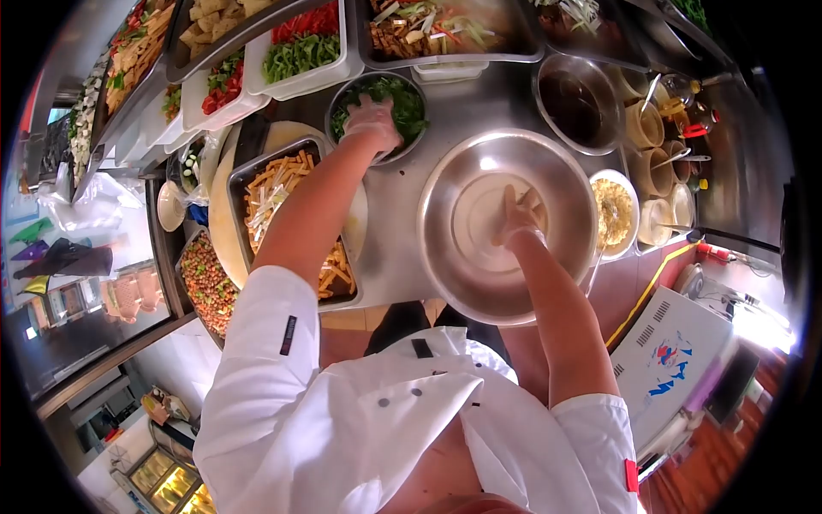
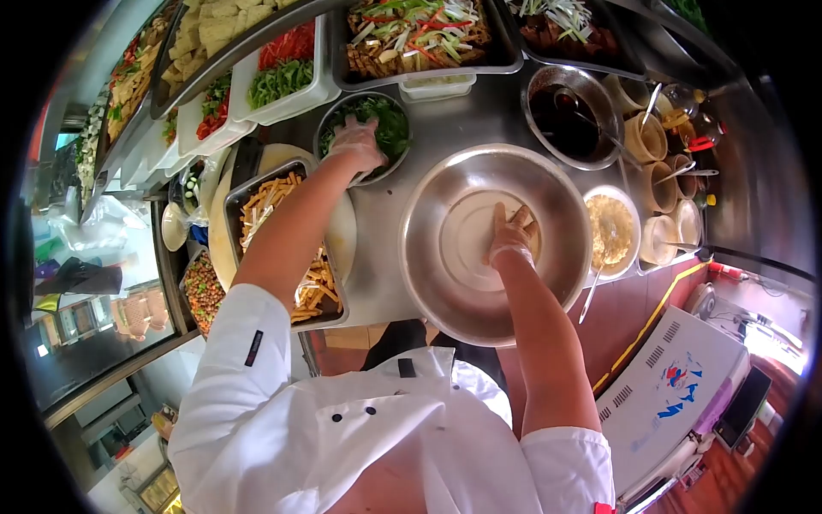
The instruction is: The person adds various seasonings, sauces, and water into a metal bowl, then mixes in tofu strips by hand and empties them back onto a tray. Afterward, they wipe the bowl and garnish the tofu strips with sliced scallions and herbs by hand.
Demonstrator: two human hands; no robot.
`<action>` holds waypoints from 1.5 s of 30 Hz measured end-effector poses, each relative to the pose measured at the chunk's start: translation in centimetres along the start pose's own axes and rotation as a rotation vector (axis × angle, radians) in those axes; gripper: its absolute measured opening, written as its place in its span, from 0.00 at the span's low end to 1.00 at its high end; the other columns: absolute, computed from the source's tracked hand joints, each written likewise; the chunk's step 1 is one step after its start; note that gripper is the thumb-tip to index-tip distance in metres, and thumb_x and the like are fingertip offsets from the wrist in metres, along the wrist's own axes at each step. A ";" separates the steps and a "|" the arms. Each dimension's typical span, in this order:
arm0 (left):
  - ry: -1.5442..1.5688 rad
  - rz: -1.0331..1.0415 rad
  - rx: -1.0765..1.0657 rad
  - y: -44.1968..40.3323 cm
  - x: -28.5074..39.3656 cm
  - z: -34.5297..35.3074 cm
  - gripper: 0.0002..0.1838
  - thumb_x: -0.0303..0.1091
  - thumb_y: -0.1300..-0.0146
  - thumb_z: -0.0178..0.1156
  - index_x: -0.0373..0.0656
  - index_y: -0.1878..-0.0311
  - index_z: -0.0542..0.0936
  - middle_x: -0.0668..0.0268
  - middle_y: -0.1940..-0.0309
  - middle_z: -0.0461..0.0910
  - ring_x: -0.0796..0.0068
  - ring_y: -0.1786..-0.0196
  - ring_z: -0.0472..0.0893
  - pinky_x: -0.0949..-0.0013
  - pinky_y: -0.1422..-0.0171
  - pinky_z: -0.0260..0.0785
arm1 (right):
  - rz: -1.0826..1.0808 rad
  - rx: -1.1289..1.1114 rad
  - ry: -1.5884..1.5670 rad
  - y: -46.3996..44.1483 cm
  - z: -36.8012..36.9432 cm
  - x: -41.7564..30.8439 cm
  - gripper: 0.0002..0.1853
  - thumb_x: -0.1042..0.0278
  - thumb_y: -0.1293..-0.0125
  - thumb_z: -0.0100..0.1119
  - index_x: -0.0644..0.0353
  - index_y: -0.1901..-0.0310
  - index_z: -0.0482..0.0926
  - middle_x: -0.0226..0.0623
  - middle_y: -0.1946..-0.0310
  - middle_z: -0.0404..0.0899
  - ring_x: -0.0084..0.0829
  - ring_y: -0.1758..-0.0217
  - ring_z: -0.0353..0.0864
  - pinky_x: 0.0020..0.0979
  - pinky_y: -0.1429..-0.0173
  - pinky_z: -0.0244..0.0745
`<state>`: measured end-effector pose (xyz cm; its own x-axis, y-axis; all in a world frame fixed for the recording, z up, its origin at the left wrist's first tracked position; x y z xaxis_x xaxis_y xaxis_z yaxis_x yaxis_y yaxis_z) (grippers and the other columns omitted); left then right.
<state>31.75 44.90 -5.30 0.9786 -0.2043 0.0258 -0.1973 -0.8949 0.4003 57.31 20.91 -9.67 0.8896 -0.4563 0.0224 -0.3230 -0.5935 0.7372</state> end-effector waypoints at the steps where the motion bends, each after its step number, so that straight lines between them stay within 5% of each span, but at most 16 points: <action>1: -0.122 -0.042 -0.093 -0.4 0.1 0.6 0.43 0.46 0.42 0.68 0.56 0.23 0.63 0.46 0.31 0.63 0.38 0.26 0.63 0.49 0.28 0.66 | -0.004 0.016 -0.016 -0.1 0.2 0.1 0.70 0.60 0.58 0.82 0.30 0.19 0.39 0.53 0.18 0.26 0.70 0.19 0.39 0.45 0.21 0.61; 5: 0.017 0.019 0.100 -2.3 -1.7 1.4 0.33 0.35 0.40 0.61 0.56 0.28 0.71 0.50 0.30 0.65 0.44 0.27 0.66 0.54 0.29 0.69 | -0.010 0.052 -0.077 0.0 0.2 0.5 0.68 0.64 0.59 0.81 0.29 0.20 0.42 0.53 0.18 0.27 0.70 0.19 0.38 0.46 0.24 0.65; 6: 0.008 0.114 0.234 -4.7 -3.6 3.7 0.29 0.30 0.41 0.60 0.51 0.34 0.77 0.50 0.33 0.71 0.46 0.34 0.74 0.57 0.37 0.75 | -0.005 0.048 -0.091 0.2 -0.1 0.4 0.68 0.64 0.59 0.81 0.29 0.20 0.42 0.53 0.18 0.27 0.70 0.19 0.38 0.46 0.24 0.65; 10: 0.011 0.119 0.251 -7.0 -8.2 3.2 0.31 0.34 0.41 0.57 0.38 0.32 0.73 0.47 0.42 0.80 0.51 0.38 0.79 0.61 0.37 0.74 | -0.011 0.052 -0.131 -0.3 0.5 0.7 0.65 0.72 0.55 0.75 0.30 0.20 0.42 0.53 0.18 0.26 0.70 0.19 0.37 0.48 0.26 0.68; 13: 0.422 -0.044 0.150 -4.1 -9.3 1.0 0.37 0.35 0.43 0.60 0.34 0.29 0.69 0.45 0.42 0.80 0.52 0.40 0.81 0.61 0.37 0.73 | -0.002 0.057 -0.106 -0.7 0.9 0.7 0.62 0.75 0.50 0.70 0.30 0.19 0.40 0.53 0.18 0.24 0.69 0.18 0.37 0.48 0.26 0.69; 19: 0.251 -0.002 0.115 0.1 -6.3 -2.8 0.38 0.34 0.44 0.62 0.48 0.26 0.69 0.44 0.41 0.79 0.50 0.39 0.80 0.61 0.35 0.72 | 0.020 -0.007 -0.063 0.4 -0.3 0.1 0.63 0.70 0.49 0.71 0.32 0.19 0.37 0.53 0.18 0.23 0.67 0.18 0.37 0.47 0.25 0.67; 21: 0.155 -0.038 -0.044 0.3 -4.7 -2.0 0.45 0.42 0.41 0.66 0.46 0.21 0.59 0.52 0.30 0.72 0.55 0.31 0.74 0.60 0.30 0.69 | 0.007 -0.004 -0.070 0.1 0.1 0.2 0.63 0.68 0.49 0.73 0.32 0.19 0.37 0.53 0.18 0.23 0.68 0.18 0.38 0.47 0.25 0.67; 23: 0.148 -0.060 -0.073 -0.2 -2.9 -0.5 0.47 0.46 0.42 0.67 0.49 0.21 0.58 0.50 0.29 0.69 0.49 0.31 0.73 0.56 0.30 0.69 | 0.011 0.004 -0.059 -0.1 0.5 0.2 0.63 0.67 0.50 0.74 0.32 0.19 0.38 0.52 0.18 0.24 0.68 0.18 0.38 0.46 0.25 0.68; 27: -0.051 -0.151 0.031 -2.2 -1.3 3.2 0.42 0.47 0.41 0.68 0.56 0.23 0.63 0.48 0.28 0.66 0.37 0.32 0.71 0.49 0.32 0.70 | 0.002 0.034 -0.053 0.0 0.0 0.1 0.63 0.65 0.52 0.76 0.31 0.19 0.41 0.52 0.18 0.26 0.69 0.19 0.40 0.45 0.25 0.68; 30: 0.024 -0.112 0.218 -1.1 -1.0 1.9 0.28 0.43 0.41 0.65 0.54 0.36 0.78 0.51 0.36 0.73 0.46 0.35 0.74 0.51 0.32 0.70 | 0.007 0.035 -0.045 0.4 -0.3 0.0 0.64 0.66 0.53 0.77 0.30 0.19 0.42 0.51 0.18 0.27 0.68 0.19 0.40 0.45 0.25 0.68; 35: 0.085 0.039 0.419 -2.8 -4.6 1.1 0.29 0.42 0.43 0.64 0.44 0.37 0.79 0.50 0.43 0.80 0.53 0.36 0.76 0.57 0.36 0.72 | 0.007 0.056 -0.093 -0.1 0.3 0.4 0.65 0.67 0.54 0.77 0.30 0.19 0.42 0.50 0.18 0.26 0.68 0.18 0.38 0.46 0.25 0.68; 39: 0.603 -0.220 0.407 -1.9 -6.8 0.1 0.36 0.47 0.46 0.69 0.39 0.36 0.77 0.51 0.37 0.78 0.54 0.37 0.78 0.59 0.32 0.69 | 0.021 0.032 -0.090 0.0 0.0 0.2 0.65 0.68 0.53 0.77 0.29 0.19 0.41 0.49 0.18 0.26 0.67 0.18 0.37 0.48 0.25 0.68; 45: 1.757 -0.502 0.340 0.2 -7.3 2.0 0.27 0.34 0.39 0.68 0.38 0.37 0.75 0.56 0.41 0.81 0.62 0.47 0.83 0.59 0.42 0.76 | 0.029 0.004 -0.065 0.4 -0.3 0.0 0.67 0.63 0.54 0.81 0.29 0.19 0.39 0.49 0.18 0.25 0.68 0.18 0.35 0.50 0.25 0.68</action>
<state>24.49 45.45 -7.24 -0.1720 0.4671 0.8673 0.3090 -0.8105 0.4977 57.32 20.88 -9.22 0.8568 -0.5156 -0.0004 -0.3498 -0.5819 0.7342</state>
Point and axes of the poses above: each hand's wrist, its own y-axis away from the middle knuckle, its own z-axis out of the palm, x = y × z, the point moved 5 cm from there along -y, towards the middle knuckle
